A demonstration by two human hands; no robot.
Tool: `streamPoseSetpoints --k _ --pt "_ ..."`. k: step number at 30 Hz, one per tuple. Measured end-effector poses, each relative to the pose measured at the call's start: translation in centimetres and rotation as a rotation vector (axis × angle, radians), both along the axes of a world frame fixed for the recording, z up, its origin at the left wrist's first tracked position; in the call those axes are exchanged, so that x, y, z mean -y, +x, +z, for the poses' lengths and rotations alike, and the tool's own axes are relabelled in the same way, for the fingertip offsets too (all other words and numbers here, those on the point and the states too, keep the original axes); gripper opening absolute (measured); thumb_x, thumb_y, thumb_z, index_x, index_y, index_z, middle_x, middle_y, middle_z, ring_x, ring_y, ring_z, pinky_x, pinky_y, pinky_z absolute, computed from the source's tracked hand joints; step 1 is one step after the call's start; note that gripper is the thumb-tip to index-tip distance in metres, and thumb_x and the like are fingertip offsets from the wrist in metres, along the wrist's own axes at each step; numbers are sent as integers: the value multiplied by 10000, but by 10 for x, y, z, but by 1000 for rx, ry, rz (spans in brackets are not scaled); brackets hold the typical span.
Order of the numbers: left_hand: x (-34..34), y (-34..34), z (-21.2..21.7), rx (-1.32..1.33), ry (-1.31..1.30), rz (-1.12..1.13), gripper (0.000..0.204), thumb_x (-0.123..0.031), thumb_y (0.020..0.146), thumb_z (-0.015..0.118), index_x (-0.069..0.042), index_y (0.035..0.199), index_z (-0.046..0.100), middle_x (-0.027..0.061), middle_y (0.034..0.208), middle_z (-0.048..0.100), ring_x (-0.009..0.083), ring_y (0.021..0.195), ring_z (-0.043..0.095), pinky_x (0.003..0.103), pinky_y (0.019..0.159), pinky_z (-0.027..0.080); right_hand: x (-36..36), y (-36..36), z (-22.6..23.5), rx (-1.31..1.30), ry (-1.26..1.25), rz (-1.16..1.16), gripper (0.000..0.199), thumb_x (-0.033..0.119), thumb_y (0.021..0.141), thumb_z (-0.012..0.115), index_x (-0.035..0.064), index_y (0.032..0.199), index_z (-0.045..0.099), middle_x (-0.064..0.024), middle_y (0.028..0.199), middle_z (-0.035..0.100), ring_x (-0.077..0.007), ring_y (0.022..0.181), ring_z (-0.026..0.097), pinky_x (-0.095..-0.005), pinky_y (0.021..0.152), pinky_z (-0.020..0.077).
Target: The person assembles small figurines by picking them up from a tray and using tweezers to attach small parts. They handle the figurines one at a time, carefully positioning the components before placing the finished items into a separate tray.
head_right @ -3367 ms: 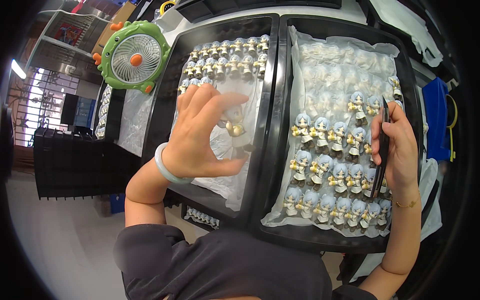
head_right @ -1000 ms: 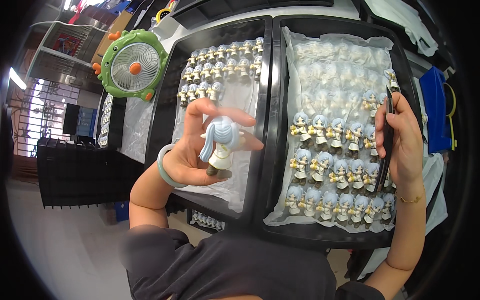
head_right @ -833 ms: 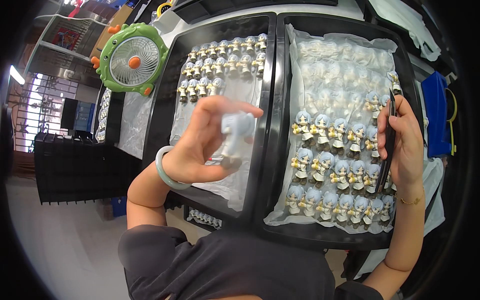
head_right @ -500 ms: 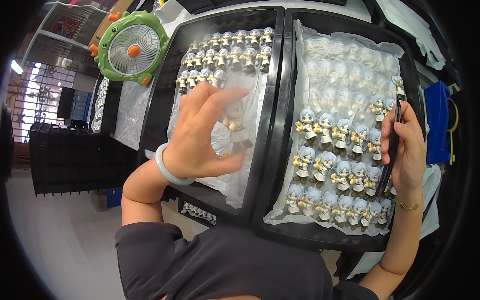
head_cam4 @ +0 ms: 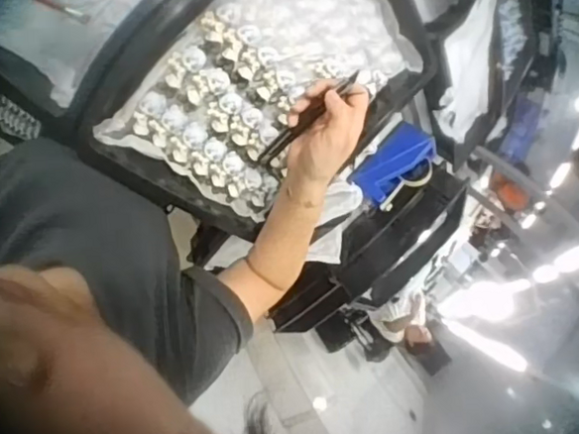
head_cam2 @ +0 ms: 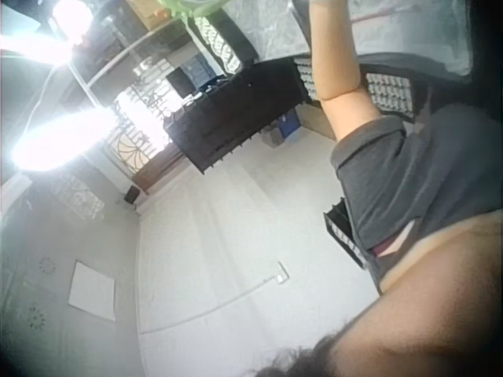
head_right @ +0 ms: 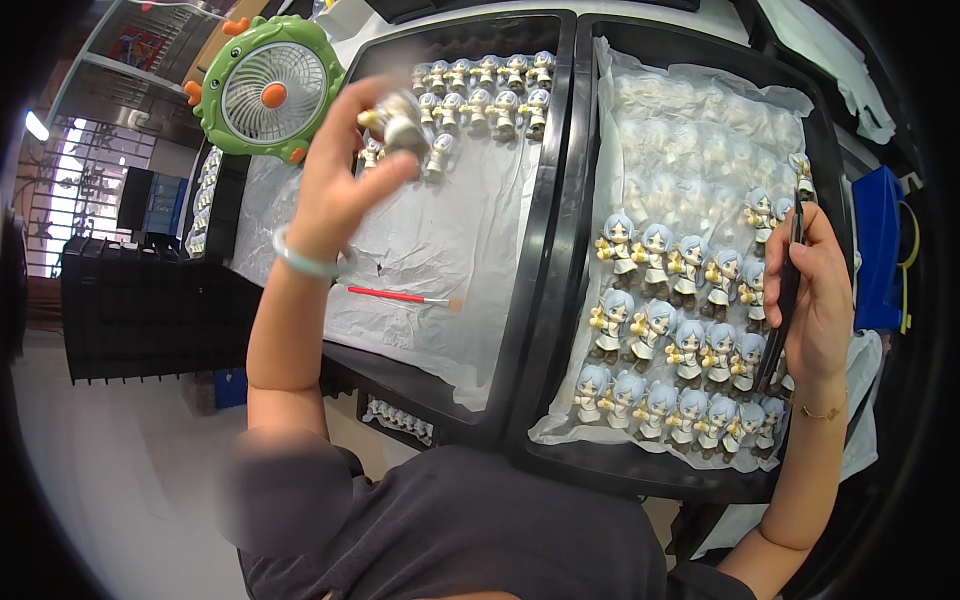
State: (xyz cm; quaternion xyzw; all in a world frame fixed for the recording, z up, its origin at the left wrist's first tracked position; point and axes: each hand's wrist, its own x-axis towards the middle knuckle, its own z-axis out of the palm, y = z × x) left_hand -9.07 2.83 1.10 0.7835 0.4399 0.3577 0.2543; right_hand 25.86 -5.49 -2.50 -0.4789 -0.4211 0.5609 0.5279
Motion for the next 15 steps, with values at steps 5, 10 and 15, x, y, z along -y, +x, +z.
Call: streamPoseSetpoints --k 5,10,15 --pt "-44 -23 -48 -283 5 -12 567 -222 578 677 -95 1076 439 116 958 537 240 929 516 340 813 396 -1 -1 2 -33 4 11 116 159 825 412 54 874 410 -16 707 465 -27 498 437 -137 374 349" --pt "-46 -20 -85 -729 185 -107 632 -181 525 675 -89 1110 454 110 1079 490 295 1075 415 383 914 291 2 0 14 -74 39 -14 118 159 823 422 54 874 406 -19 704 467 -30 501 444 -140 379 356" --pt "-49 -25 -93 -819 293 -80 705 -212 534 683 -117 1184 429 120 1162 428 304 1126 361 397 934 260 5 13 22 -116 136 -22 124 161 829 416 50 884 424 -21 704 471 -34 507 439 -145 382 350"
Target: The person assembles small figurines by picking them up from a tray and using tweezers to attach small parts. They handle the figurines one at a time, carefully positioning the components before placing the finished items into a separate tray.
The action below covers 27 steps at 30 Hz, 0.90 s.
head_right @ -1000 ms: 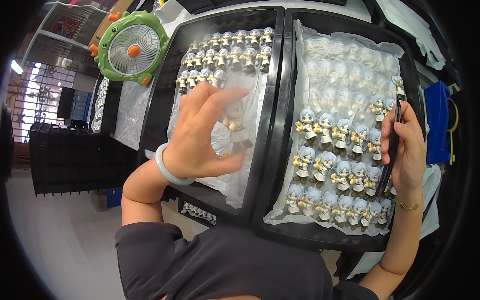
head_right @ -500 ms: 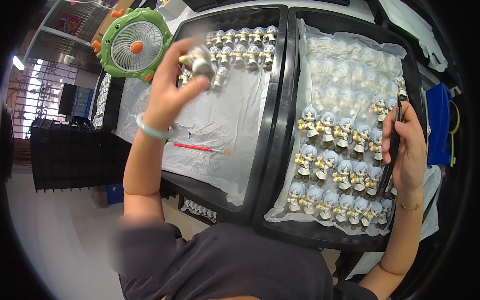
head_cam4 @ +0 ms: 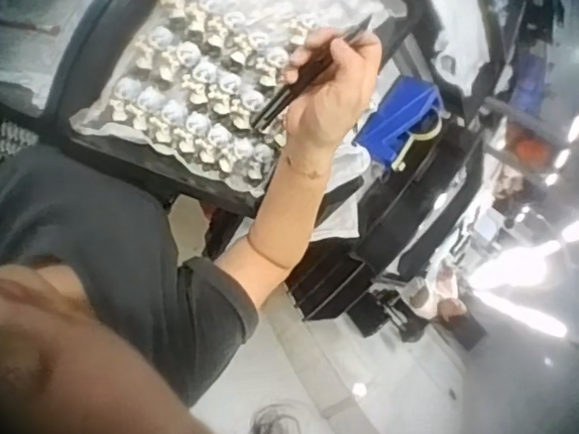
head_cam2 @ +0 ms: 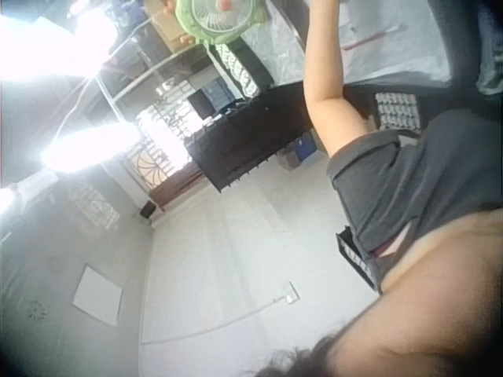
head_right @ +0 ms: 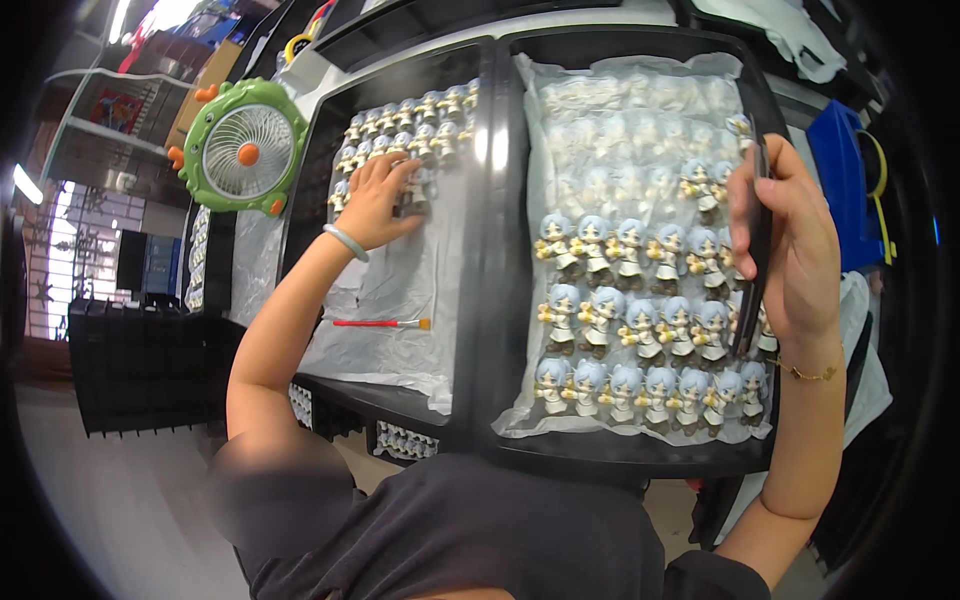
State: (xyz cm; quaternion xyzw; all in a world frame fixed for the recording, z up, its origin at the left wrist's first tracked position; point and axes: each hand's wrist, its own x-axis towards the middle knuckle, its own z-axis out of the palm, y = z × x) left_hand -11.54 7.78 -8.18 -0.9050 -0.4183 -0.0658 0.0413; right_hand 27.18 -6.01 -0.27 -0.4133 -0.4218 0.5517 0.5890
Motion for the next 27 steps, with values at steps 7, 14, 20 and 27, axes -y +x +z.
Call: streamPoseSetpoints --k 7,14,20,27 --pt "-13 128 58 391 70 -362 447 -154 660 628 -88 1088 521 124 1065 512 308 1034 439 395 892 335 3 -4 1 -69 -67 8 77 118 809 420 56 855 414 -34 704 497 -54 499 466 -170 391 367" --pt "2 301 27 63 -513 -185 446 -404 731 522 -11 923 611 192 900 607 301 859 591 385 764 442 -1 -4 -6 -50 -72 -38 65 111 809 416 61 848 410 -28 691 488 -55 488 462 -169 382 372" --pt "-4 289 22 159 -482 -269 423 -345 752 545 -16 1018 561 190 881 605 310 821 593 384 738 452 0 -8 1 -42 -29 -45 79 118 802 419 54 841 394 -28 684 479 -47 480 455 -157 368 365" --pt "18 158 73 1077 -1336 -130 351 -149 877 432 -69 1216 389 115 1073 514 140 760 529 276 635 462 6 -14 -2 -60 -35 21 128 129 791 439 42 866 384 -39 684 478 -51 470 461 -158 356 372"
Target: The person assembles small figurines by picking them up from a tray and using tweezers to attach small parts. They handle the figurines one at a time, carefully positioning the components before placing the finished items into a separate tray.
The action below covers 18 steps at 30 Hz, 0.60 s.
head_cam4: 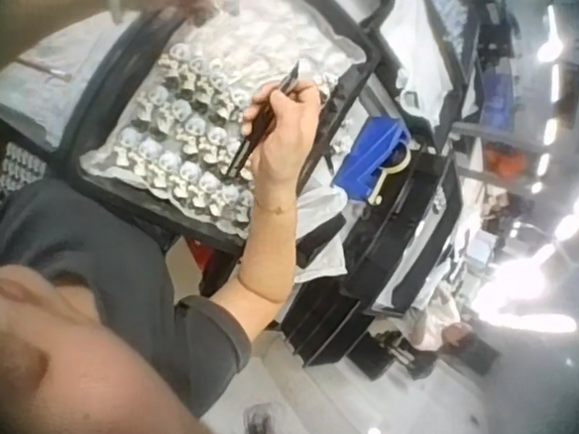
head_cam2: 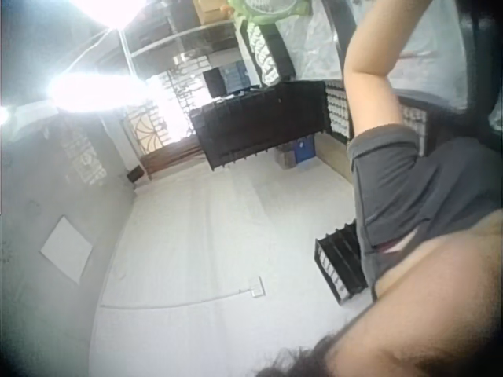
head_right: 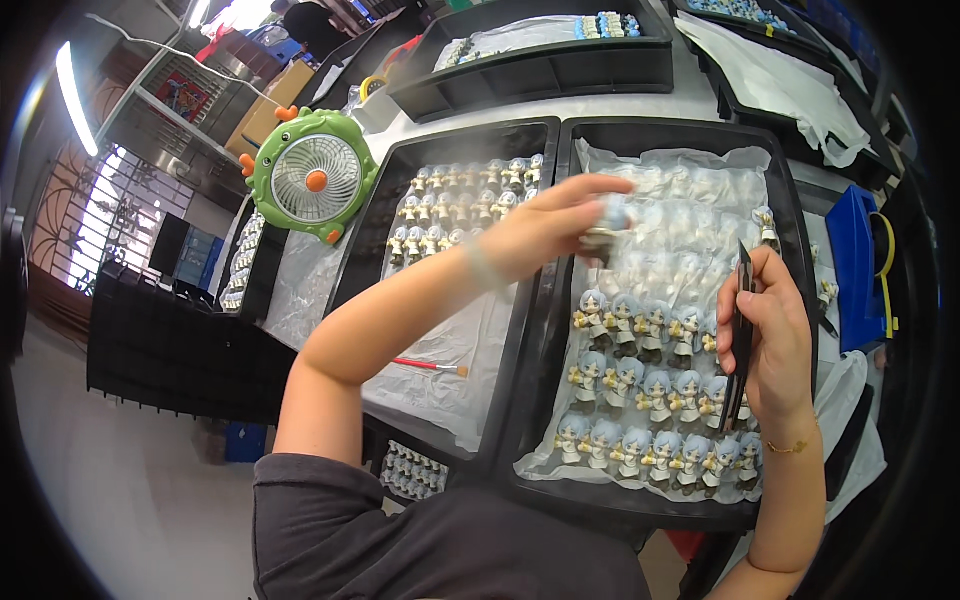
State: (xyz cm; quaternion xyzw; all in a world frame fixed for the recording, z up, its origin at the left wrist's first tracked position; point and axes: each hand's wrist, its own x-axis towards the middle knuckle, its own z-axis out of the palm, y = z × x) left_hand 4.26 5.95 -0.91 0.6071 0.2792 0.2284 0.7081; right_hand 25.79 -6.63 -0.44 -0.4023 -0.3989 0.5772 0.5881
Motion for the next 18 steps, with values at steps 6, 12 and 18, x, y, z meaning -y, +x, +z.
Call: streamPoseSetpoints --k 6,12,18 --pt "49 -87 11 124 -92 126 762 131 582 559 -142 1238 285 127 1161 423 162 839 506 275 724 419 0 -7 -3 36 -56 21 141 130 783 441 42 877 383 -36 675 474 -52 464 455 -160 355 371" --pt "61 -111 2 385 55 62 868 146 584 556 -246 1263 182 148 1225 345 255 1034 500 396 904 376 -5 -7 -10 98 -103 -25 123 137 790 433 49 861 387 -27 672 467 -42 464 443 -152 351 357" --pt "65 -112 5 283 269 28 842 107 567 578 -205 1242 183 160 1213 362 248 963 510 379 865 385 -7 -6 -14 120 -94 -16 103 135 800 423 50 847 386 -25 678 463 -36 468 443 -146 353 356"
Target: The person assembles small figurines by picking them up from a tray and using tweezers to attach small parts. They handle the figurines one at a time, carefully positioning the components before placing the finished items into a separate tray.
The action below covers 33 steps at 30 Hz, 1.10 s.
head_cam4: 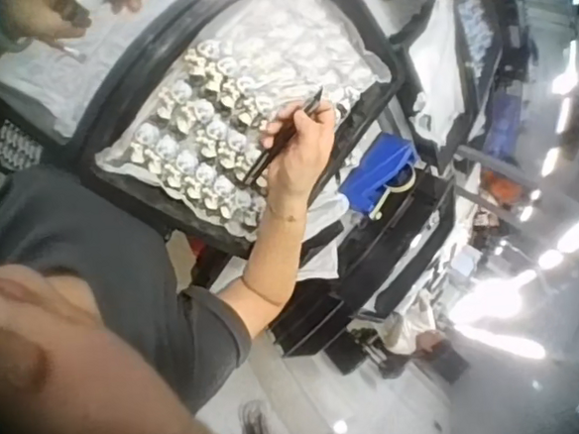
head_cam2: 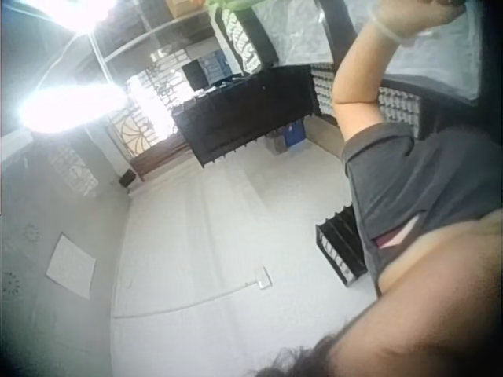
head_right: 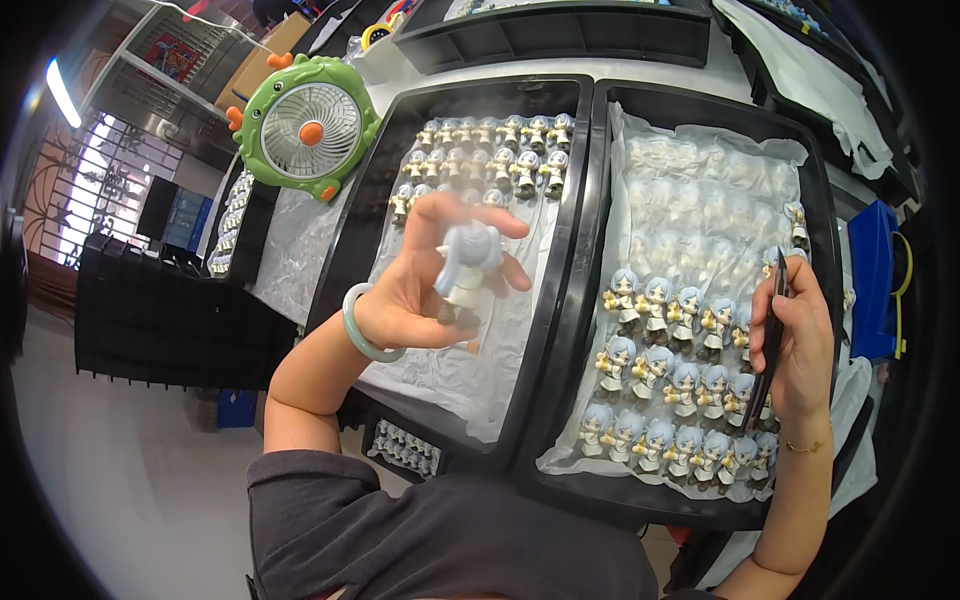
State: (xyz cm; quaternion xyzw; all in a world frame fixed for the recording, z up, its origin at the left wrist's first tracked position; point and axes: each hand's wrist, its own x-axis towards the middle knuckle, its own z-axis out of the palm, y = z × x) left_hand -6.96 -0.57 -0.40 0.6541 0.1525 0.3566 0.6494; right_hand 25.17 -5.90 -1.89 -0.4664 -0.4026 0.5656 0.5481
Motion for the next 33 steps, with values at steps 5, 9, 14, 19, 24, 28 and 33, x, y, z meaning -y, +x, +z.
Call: streamPoseSetpoints --k 5,9,14,19,24,28,33 --pt "6 -1 19 -639 689 296 659 -51 562 664 -73 1162 392 120 1011 455 204 847 455 303 764 377 -1 1 -1 12 -2 8 103 141 812 415 49 847 383 -26 690 461 -31 476 444 -140 356 356" --pt "10 0 18 -825 882 487 607 -147 522 693 -70 1090 493 99 895 450 254 831 437 312 759 340 0 1 -2 17 1 20 106 146 822 409 47 850 381 -25 696 460 -27 478 440 -136 360 357" --pt "11 -1 17 -887 860 484 602 -209 529 697 -69 1081 502 94 890 460 259 840 439 324 781 329 -1 1 -3 22 5 33 113 152 827 408 46 856 382 -24 699 455 -26 479 438 -134 363 357" --pt "-2 -5 14 -826 830 465 583 -204 564 698 -56 1085 484 87 925 507 239 876 485 325 814 356 0 2 -3 43 -4 29 117 157 826 413 47 858 387 -22 700 454 -26 483 435 -137 366 356" --pt "-48 -25 -22 -659 426 681 567 -146 613 683 -46 1110 429 103 1006 530 199 915 517 295 823 399 0 2 -1 29 -13 30 122 159 815 427 50 860 393 -20 701 459 -32 484 436 -144 369 353" --pt "-66 -29 -72 -849 515 566 622 -143 607 689 -64 1144 384 127 1084 509 266 1047 495 328 869 395 -1 1 1 15 2 39 125 158 810 433 50 862 396 -23 699 465 -34 486 441 -147 371 355" --pt "-90 -26 -95 -893 893 392 688 -158 573 689 -72 1185 387 167 1128 456 309 1069 429 369 913 338 2 4 7 -51 36 33 119 148 809 436 49 859 394 -28 696 471 -39 484 448 -150 368 356"
